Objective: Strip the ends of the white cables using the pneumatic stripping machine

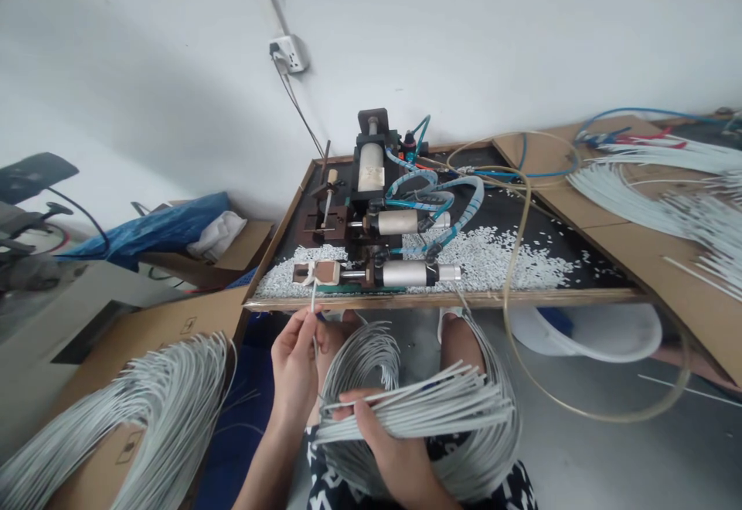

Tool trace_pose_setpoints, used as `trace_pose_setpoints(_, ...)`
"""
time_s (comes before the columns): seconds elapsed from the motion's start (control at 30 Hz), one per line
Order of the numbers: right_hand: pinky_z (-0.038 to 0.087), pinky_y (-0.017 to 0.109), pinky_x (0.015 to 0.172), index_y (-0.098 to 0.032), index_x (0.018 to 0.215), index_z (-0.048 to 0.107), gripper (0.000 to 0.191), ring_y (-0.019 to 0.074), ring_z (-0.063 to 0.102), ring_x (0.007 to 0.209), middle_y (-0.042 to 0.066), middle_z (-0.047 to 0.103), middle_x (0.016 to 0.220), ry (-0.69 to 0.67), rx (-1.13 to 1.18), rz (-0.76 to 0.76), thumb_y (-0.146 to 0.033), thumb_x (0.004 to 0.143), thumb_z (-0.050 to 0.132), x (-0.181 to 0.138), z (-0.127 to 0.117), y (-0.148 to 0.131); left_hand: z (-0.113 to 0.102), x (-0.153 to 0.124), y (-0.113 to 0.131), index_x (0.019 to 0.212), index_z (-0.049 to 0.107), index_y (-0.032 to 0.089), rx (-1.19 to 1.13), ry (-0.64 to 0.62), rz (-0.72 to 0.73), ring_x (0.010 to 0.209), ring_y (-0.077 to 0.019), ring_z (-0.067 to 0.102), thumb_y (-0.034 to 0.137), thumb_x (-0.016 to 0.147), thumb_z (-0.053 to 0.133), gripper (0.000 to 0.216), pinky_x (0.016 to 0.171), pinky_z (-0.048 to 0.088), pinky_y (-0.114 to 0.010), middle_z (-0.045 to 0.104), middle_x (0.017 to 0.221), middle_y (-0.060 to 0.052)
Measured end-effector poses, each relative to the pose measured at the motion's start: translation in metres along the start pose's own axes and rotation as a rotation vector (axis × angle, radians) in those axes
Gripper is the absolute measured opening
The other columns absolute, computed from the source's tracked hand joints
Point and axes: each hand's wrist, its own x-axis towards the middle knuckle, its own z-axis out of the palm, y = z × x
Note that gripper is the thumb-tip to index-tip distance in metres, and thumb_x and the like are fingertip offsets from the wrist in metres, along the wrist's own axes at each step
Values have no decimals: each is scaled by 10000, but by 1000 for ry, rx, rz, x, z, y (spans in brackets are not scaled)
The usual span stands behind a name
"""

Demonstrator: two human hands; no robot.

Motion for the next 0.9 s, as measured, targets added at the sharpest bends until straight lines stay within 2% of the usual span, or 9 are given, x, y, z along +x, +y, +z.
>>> trace_pose_setpoints(0.1,620,386,873,-233,955,803,422,286,796,850,77,836,840,-52,51,24,-620,886,651,1,0,5,-3,-11,1,1006,743,209,129,-83,100,523,-94,512,378,963,670,190,556,435,-191,567,577,44)
trace_pose_setpoints(0.2,588,409,944,-220,975,786,433,279,779,923,84,828,900,-106,-41,-51,-606,923,599,4,-4,10,-3,-17,15,1070,782,237,429,-523,140,942,-213,697,331,979,642,192,847,541,-304,755,989,-74)
trace_pose_setpoints(0.27,553,426,1003,-219,1000,772,425,283,747,1012,95,811,1007,-116,-160,-133,-592,929,581,8,-7,12,2,-17,27,1137,775,234,536,-823,95,1191,-271,639,318,1002,598,238,1027,492,-385,710,1259,-110)
trace_pose_setpoints(0.33,523,433,1046,-211,1085,739,419,288,705,1099,107,777,1134,-108,-230,-189,-567,917,595,10,-10,13,10,-17,36,1150,763,213,541,-1022,41,1156,-260,654,310,1030,546,266,1024,491,-385,724,1221,-113)
trace_pose_setpoints(0.4,522,428,1040,-204,1099,719,406,289,694,1098,110,767,1140,-100,-242,-201,-543,900,619,12,-11,14,19,-18,40,1043,778,184,532,-1115,27,987,-236,689,308,1032,546,263,908,525,-344,758,1035,-101)
trace_pose_setpoints(0.47,559,408,952,-210,908,729,358,276,723,942,86,781,941,-93,-234,-157,-551,900,617,13,-11,15,25,-20,41,926,779,169,528,-1092,39,878,-222,685,311,1018,577,264,816,528,-319,754,919,-91)
trace_pose_setpoints(0.57,590,366,756,-213,715,701,472,236,708,693,49,721,674,-112,-172,-38,-626,910,580,11,-10,14,26,-21,36,902,764,165,467,-886,9,865,-216,692,327,1011,589,262,781,536,-299,754,909,-92)
trace_pose_setpoints(0.73,611,341,686,-196,1006,803,553,224,731,693,95,824,867,-114,-16,91,-700,860,630,4,-9,4,12,-11,24,974,705,170,144,-433,-84,553,-110,587,375,999,609,227,560,475,-207,663,671,-3)
trace_pose_setpoints(0.9,613,383,713,-202,905,828,553,225,705,590,106,831,834,-23,-64,81,-723,812,667,1,-8,3,2,10,15,893,704,143,2,-141,-64,442,-66,483,418,876,754,279,450,376,-161,587,547,39)
